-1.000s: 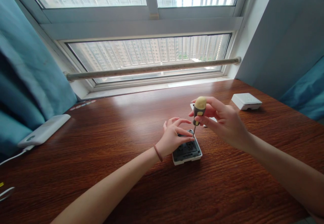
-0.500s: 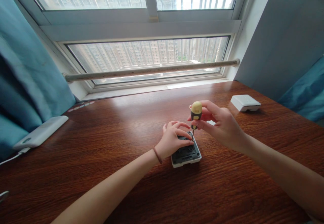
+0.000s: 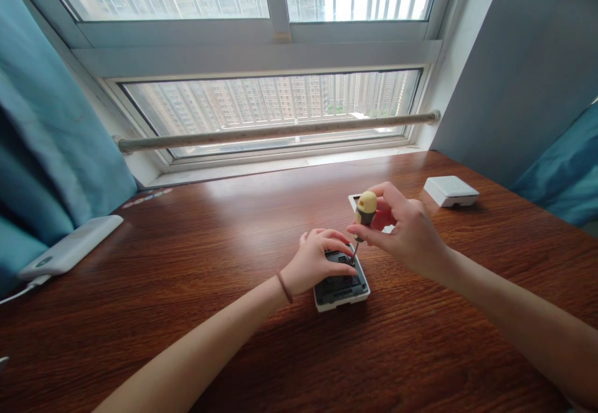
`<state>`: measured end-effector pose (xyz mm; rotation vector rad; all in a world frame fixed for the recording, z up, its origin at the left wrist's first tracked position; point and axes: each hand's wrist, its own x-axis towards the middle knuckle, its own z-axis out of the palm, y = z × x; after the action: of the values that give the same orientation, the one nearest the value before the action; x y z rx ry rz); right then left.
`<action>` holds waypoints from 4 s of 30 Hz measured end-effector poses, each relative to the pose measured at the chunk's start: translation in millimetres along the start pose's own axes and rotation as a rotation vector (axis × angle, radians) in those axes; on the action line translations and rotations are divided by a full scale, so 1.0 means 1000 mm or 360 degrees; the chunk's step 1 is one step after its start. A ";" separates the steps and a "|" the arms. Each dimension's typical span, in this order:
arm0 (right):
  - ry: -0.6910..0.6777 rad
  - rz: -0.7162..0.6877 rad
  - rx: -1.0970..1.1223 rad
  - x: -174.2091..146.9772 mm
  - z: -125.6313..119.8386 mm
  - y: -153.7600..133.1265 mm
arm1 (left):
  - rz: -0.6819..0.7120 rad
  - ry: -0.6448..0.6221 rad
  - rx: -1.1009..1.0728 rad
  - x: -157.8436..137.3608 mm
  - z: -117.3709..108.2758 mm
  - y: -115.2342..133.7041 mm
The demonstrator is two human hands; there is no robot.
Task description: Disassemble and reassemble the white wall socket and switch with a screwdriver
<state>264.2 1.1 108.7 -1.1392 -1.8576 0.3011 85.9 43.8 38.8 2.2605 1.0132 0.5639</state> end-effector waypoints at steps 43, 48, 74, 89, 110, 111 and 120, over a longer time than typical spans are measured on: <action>-0.0473 0.0124 0.0380 0.007 -0.033 -0.001 | 0.0149 -0.0253 -0.0223 -0.007 -0.004 -0.009; 0.0211 -0.0049 -0.0344 -0.002 -0.006 0.001 | 0.0130 -0.0257 -0.0243 -0.007 -0.004 -0.009; 0.0060 0.0101 -0.0123 0.007 -0.026 0.001 | 0.0241 -0.0269 -0.0257 -0.006 -0.008 -0.005; -0.0827 0.0293 0.0814 0.013 -0.042 -0.003 | 0.0218 -0.0272 -0.0282 -0.007 -0.008 -0.005; -0.0744 0.0329 0.0693 0.009 -0.035 0.000 | 0.0213 -0.0257 -0.0299 -0.007 -0.007 -0.006; -0.0656 0.0314 0.0564 0.008 -0.033 0.000 | 0.0209 -0.0259 -0.0297 -0.007 -0.007 -0.005; 0.0114 0.0127 0.0146 -0.002 0.002 0.000 | 0.0218 -0.0255 -0.0304 -0.007 -0.007 -0.005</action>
<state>263.1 -0.3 106.2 -1.1486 -1.7210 0.3819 74.8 43.8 39.4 2.1757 0.6999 0.5048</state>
